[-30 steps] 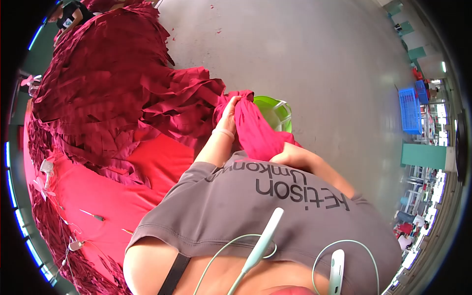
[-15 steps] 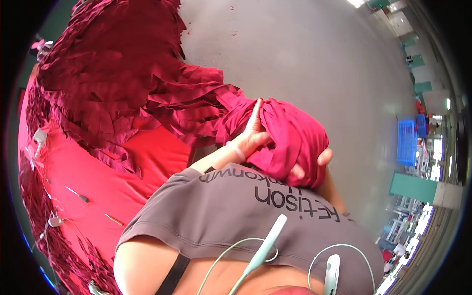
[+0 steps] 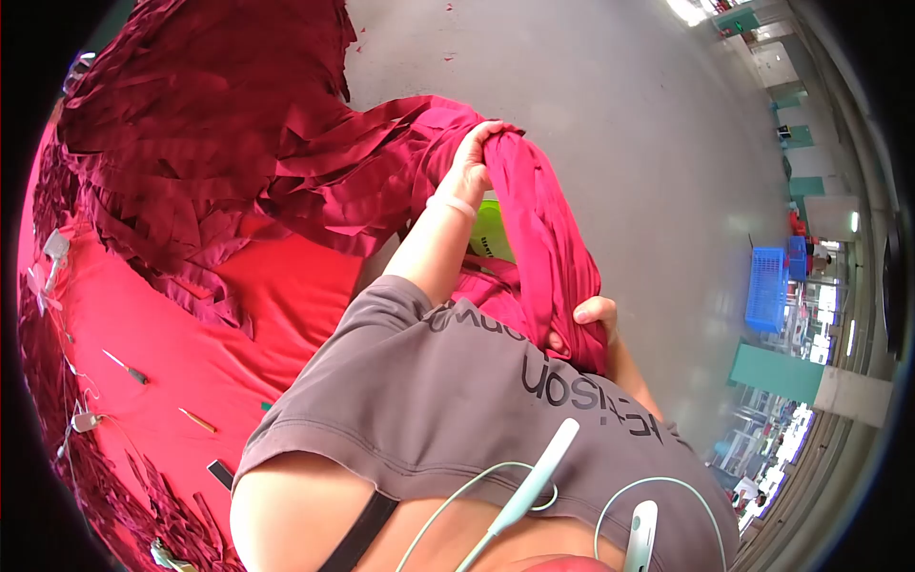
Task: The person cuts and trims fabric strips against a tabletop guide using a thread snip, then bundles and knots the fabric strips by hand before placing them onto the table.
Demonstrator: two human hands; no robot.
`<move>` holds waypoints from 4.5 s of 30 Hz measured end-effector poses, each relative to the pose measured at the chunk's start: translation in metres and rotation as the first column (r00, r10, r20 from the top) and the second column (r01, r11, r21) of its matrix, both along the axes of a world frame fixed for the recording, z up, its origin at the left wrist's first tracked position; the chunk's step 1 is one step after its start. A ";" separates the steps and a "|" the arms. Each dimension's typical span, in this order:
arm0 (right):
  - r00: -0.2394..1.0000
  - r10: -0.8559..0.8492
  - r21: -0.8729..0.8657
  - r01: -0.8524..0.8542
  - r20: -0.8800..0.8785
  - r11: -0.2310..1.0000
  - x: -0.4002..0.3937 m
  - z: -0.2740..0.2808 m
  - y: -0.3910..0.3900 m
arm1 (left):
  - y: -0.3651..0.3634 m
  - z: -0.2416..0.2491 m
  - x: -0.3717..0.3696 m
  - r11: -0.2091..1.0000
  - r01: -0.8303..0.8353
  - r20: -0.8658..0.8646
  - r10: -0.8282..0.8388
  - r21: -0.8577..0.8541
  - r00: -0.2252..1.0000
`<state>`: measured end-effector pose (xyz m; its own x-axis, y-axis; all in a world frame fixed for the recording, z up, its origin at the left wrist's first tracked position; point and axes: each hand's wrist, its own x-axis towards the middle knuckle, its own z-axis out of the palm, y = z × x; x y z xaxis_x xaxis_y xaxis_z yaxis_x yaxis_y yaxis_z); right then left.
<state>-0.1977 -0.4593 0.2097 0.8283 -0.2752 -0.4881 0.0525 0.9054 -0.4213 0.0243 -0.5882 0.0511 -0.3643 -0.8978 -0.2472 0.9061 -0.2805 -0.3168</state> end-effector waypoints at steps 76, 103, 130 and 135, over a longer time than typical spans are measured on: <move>0.810 0.385 -0.774 -0.130 -0.443 -0.620 0.174 0.161 -0.165 | 0.438 0.335 0.059 0.897 -0.412 0.133 -0.433 0.162 -0.891; 0.667 0.458 -0.238 0.399 -0.588 -0.886 0.521 0.248 0.286 | 0.775 0.255 0.066 0.438 -0.893 0.184 -0.891 0.105 -0.415; 0.045 0.301 -0.290 0.174 -0.952 -0.941 0.413 -0.107 0.298 | 0.901 -0.036 0.043 0.538 -0.468 0.464 -0.843 0.701 -0.272; -0.115 -0.021 0.003 0.152 -0.993 -0.988 0.345 -0.132 0.235 | 0.885 -0.027 0.006 0.270 -0.736 0.399 -0.917 0.620 -0.001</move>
